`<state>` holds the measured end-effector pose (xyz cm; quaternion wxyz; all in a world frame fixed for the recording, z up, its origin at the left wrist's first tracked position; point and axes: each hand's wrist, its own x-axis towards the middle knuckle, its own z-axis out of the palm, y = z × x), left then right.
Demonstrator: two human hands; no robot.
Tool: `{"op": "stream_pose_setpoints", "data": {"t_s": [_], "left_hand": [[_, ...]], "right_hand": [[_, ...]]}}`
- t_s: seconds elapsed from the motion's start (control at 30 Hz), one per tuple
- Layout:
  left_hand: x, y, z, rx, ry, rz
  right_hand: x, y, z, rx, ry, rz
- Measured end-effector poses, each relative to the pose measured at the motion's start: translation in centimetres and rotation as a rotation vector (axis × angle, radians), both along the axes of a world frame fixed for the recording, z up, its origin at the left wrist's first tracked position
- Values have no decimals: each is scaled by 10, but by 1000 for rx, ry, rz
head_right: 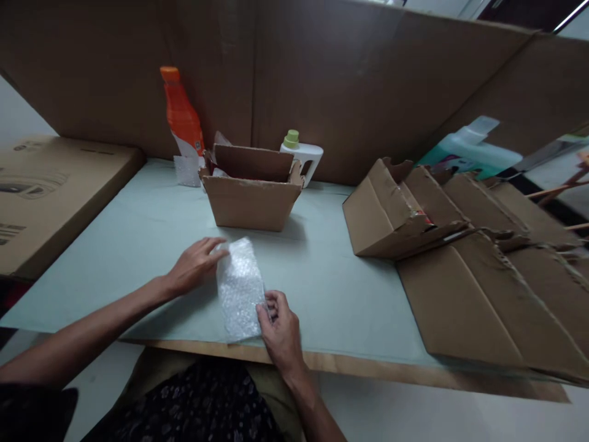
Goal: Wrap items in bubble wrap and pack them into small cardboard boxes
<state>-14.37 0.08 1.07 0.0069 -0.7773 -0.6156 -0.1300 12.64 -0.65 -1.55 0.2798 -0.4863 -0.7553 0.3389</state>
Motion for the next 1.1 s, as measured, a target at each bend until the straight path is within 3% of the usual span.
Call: {"op": "stream_pose_setpoints", "data": {"t_s": [0.07, 0.13, 0.23, 0.33, 0.43, 0.53, 0.6, 0.7, 0.77, 0.97, 1.1], "left_hand": [[-1, 20, 6, -16, -17, 7], [1, 16, 7, -63, -58, -52], [13, -33, 1, -139, -180, -265], [32, -89, -12, -154, -268, -347], [49, -113, -28, 10, -311, -240], [58, -110, -39, 140, -447, -124], [59, -103, -41, 142, -561, -90], [57, -94, -38, 76, -667, -39], [56, -89, -35, 28, -681, -9], [57, -75, -32, -88, -795, 175], [60, -73, -40, -60, -766, 300]], "right_hand": [[-4, -4, 0, -73, 28, -22], [-7, -4, -1, -88, 20, -14], [-8, -1, 2, -173, 78, -2], [-9, 2, 6, -439, 276, 41], [-8, 2, 7, -714, 445, 41], [6, -5, 8, -826, 449, 41], [21, -11, 12, -726, 384, 74], [39, -18, 20, -354, 242, 110], [36, -19, 21, -172, 152, 135], [-15, 4, 3, -135, 45, 70], [-19, 8, -3, -10, -66, 61]]}}
